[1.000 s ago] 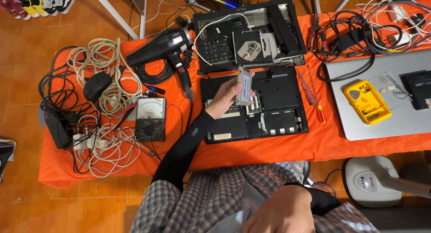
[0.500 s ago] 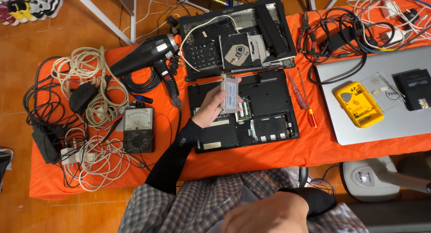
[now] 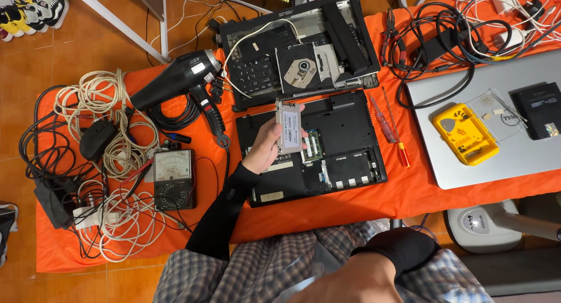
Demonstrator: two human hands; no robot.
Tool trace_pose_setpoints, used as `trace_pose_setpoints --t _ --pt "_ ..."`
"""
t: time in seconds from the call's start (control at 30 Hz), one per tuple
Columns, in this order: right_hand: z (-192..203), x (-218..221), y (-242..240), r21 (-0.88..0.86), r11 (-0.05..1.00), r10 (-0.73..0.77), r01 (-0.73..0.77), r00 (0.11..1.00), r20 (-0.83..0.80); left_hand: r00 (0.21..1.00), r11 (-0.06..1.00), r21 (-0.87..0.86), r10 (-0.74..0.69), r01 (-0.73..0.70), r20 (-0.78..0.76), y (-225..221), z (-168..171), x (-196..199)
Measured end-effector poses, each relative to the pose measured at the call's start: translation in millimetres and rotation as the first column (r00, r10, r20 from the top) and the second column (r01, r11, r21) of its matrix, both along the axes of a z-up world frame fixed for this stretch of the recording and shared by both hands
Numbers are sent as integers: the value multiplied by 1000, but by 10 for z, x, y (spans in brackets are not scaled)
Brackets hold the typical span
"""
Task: Replacing or examining the hard drive of a disassembled laptop.
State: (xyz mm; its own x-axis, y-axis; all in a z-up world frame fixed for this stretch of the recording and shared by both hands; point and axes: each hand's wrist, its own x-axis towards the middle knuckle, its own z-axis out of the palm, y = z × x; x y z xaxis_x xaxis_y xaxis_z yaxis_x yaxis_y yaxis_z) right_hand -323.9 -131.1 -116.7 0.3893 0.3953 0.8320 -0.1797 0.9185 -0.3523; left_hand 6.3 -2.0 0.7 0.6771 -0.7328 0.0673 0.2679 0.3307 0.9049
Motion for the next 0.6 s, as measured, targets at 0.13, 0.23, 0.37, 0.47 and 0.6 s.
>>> trace_pose_setpoints --t 0.13,0.23,0.37,0.47,0.6 --pt "1608 1174 41 40 998 -43 45 998 -41 1000 1000 -11 -5 4 -15 11 2 7" --pt "2624 1427 58 -96 925 -380 368 904 -194 1000 999 -34 -11 10 -27 38 45 -25" --pt "3026 1954 -488 -392 802 -491 451 871 -2 995 999 -12 36 -37 -96 36 11 -33" --pt "2568 1824 -699 -464 571 -731 677 677 88 990 999 37 -8 13 -143 120 -33 -73" --pt "2171 1749 -1017 -532 16 -919 847 223 327 986 997 70 -7 19 -167 83 115 -84"
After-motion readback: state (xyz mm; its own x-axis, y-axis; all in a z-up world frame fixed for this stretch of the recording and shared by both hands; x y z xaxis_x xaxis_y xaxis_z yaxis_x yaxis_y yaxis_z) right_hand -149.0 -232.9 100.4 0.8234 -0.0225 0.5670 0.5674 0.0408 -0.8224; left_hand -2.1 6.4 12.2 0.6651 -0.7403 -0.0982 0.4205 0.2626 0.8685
